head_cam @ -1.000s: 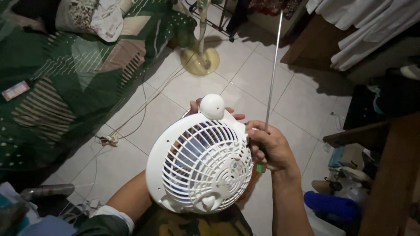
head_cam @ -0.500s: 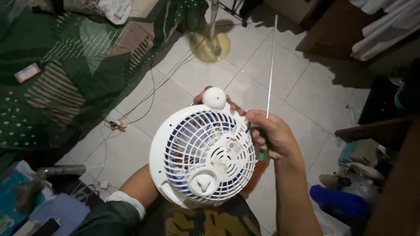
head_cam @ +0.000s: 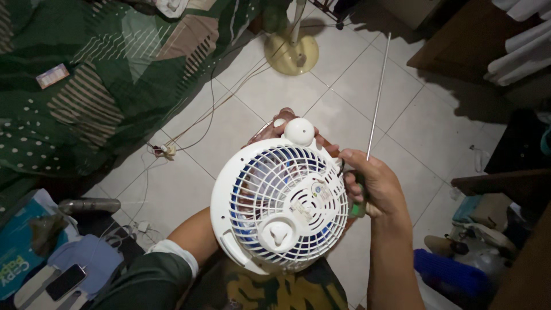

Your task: The person uses a screwdriver to remove screws from the front and back grilles of a small portable fan. They hold the fan on their lap, rotate it to access different screws, and place the removed screws on a nearby table.

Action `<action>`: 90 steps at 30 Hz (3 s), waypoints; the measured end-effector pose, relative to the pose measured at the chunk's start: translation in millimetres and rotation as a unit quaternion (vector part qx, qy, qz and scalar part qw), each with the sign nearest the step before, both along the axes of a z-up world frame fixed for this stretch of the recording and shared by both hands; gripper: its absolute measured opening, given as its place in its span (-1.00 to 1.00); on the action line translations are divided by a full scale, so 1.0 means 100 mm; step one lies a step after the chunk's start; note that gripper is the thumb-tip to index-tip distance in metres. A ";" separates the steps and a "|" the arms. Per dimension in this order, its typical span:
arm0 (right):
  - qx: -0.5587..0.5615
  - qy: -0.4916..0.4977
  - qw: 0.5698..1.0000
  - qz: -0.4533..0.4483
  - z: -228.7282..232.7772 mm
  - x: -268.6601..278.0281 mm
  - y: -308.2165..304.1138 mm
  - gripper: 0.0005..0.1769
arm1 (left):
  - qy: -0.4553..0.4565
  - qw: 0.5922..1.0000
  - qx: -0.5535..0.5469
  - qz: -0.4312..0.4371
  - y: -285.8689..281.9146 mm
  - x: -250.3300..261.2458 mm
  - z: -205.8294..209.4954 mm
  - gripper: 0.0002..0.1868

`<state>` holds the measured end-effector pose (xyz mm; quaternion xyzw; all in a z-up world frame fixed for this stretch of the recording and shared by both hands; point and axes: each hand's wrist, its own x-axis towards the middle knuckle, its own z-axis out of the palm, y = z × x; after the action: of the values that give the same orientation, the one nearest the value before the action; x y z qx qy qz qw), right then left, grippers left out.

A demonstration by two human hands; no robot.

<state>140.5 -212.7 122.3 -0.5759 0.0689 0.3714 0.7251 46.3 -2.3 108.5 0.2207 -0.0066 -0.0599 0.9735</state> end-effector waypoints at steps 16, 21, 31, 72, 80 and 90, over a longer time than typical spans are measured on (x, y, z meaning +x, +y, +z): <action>-0.128 -0.136 0.975 -0.123 0.13 -0.23 -0.07 -0.64 | 0.004 1.000 -0.005 0.018 -0.05 0.08 0.00 -0.24; -0.178 -0.180 0.959 -0.125 0.34 -0.81 -0.18 -0.71 | 0.003 0.999 -0.003 0.032 -0.05 0.15 0.01 -0.25; -0.286 -0.245 0.923 0.076 0.50 -1.05 -0.06 -0.59 | 0.005 1.000 -0.003 0.030 -0.13 0.21 0.00 -0.28; -0.273 -0.342 0.898 -0.039 0.42 -1.19 -0.23 -0.76 | 0.012 1.000 0.003 0.004 -0.15 0.23 0.08 -0.40; -0.283 -0.423 0.859 -0.045 0.61 -0.97 -0.18 -0.75 | 0.018 1.000 0.004 0.001 -0.18 0.21 0.02 -0.43; -0.313 -0.510 0.801 -0.022 0.74 -0.90 -0.09 -0.82 | 0.017 1.000 -0.001 -0.004 -0.18 0.28 -0.02 -0.45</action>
<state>50.4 -221.5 196.0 -0.8763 -0.1854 -0.0342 0.4434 74.5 -20.5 106.3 0.2183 0.0089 -0.0679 0.9735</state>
